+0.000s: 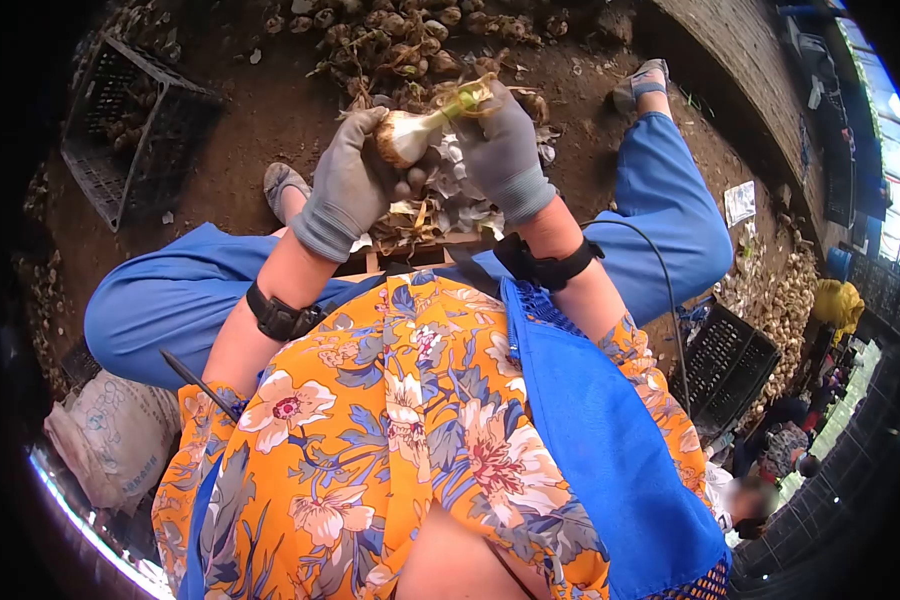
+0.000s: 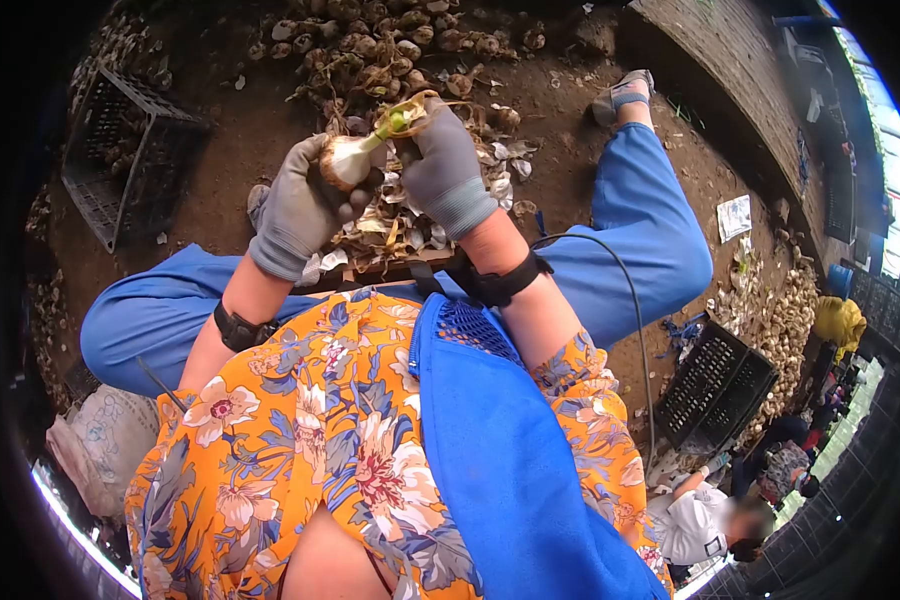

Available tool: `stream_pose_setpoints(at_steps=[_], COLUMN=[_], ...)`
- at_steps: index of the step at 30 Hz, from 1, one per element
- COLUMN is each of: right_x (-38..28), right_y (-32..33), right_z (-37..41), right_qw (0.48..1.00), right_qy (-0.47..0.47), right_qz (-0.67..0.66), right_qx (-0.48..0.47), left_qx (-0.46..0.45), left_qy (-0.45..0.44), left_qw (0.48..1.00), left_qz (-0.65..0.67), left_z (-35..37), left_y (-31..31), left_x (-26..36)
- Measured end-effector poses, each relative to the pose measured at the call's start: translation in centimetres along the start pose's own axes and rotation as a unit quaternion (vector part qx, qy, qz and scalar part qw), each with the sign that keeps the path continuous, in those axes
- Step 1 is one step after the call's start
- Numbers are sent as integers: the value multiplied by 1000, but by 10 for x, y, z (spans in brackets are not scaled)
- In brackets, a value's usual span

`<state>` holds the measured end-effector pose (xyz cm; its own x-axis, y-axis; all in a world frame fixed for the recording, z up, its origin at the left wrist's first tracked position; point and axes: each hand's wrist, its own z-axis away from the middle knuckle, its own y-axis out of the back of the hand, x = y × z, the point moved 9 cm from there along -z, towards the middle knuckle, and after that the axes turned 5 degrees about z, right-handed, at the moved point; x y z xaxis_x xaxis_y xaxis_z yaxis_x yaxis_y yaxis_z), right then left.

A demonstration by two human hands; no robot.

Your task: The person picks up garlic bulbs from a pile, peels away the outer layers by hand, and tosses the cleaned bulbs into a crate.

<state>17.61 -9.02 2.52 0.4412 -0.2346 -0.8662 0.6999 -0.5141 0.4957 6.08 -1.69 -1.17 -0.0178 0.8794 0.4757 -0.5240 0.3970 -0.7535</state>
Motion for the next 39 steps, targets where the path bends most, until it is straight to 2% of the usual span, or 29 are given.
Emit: stream_pose_setpoints(at_steps=[1,2,3,5,6,7,8,9,10,11,13,14,15,16,17,18,19,20,21,22,23,25,26,29,31,33,34,36,39], right_x=[-5,3,1,-1,2,6,14,19,20,25,57,77,94,96,95,100,91,76,58,39,17,-7,-24,-15,-19,-26,-23,1,9], right_y=[6,-6,-2,-14,-16,-19,-28,-37,-29,-32,-15,2,13,24,31,29,31,30,31,28,23,6,6,0,0,-1,-1,-5,-7], right_z=[-1,-3,-1,6,6,6,9,14,11,9,1,0,4,-1,-4,0,3,6,5,3,2,4,4,4,3,2,1,-1,1], right_qw=[998,992,992,956,963,963,924,870,895,894,921,951,925,968,966,966,955,918,917,976,999,994,999,999,999,992,992,999,998], right_qy=[35,-23,-25,-96,-54,-56,-127,-193,-183,-183,-177,-178,-233,-232,-220,-220,-132,-41,-40,-28,-17,-22,44,-13,24,63,63,-31,-58], right_qz=[-24,-120,-120,-251,-242,-241,-341,-436,-395,-397,-346,-239,-263,-67,132,131,266,395,396,217,30,-109,-30,-36,-2,101,101,10,3], right_qx=[48,-16,-17,-116,-105,-103,-116,-127,-96,-97,16,81,143,59,-28,-30,-4,23,22,12,4,-16,10,12,25,33,34,14,-15], left_qx=[-31,23,25,13,14,30,43,54,52,54,-7,-50,-52,-65,-77,-50,-48,-38,-28,-27,-33,-44,-32,-20,-19,-37,-38,-16,22], left_qy=[62,86,88,5,7,-119,-238,-346,-271,-271,-55,-20,-19,-17,-16,-6,-6,-29,-53,-53,-66,-74,-73,-69,-66,-85,-85,-61,-76], left_qw=[996,995,995,998,998,960,871,734,834,834,961,974,973,980,985,983,983,978,971,971,965,956,948,930,923,940,940,960,964], left_qz=[51,51,51,-61,-60,-251,-428,-582,-477,-478,-271,-222,-223,-189,-155,-178,-177,-204,-231,-230,-254,-280,-309,-359,-380,-327,-328,-271,-255], left_z=[1,1,2,1,-1,-2,4,14,6,10,9,9,9,10,13,15,15,13,10,6,4,3,4,11,13,10,8,5,2], left_y=[-4,3,6,15,17,16,6,-11,5,-3,-14,-18,-19,-22,-25,-22,-20,-16,-13,-9,-7,-8,-6,-13,-12,-10,-7,6,16], left_x=[-10,-14,-15,-4,-7,13,29,38,33,39,16,9,9,10,11,14,14,18,21,20,19,18,18,22,22,22,22,21,26])
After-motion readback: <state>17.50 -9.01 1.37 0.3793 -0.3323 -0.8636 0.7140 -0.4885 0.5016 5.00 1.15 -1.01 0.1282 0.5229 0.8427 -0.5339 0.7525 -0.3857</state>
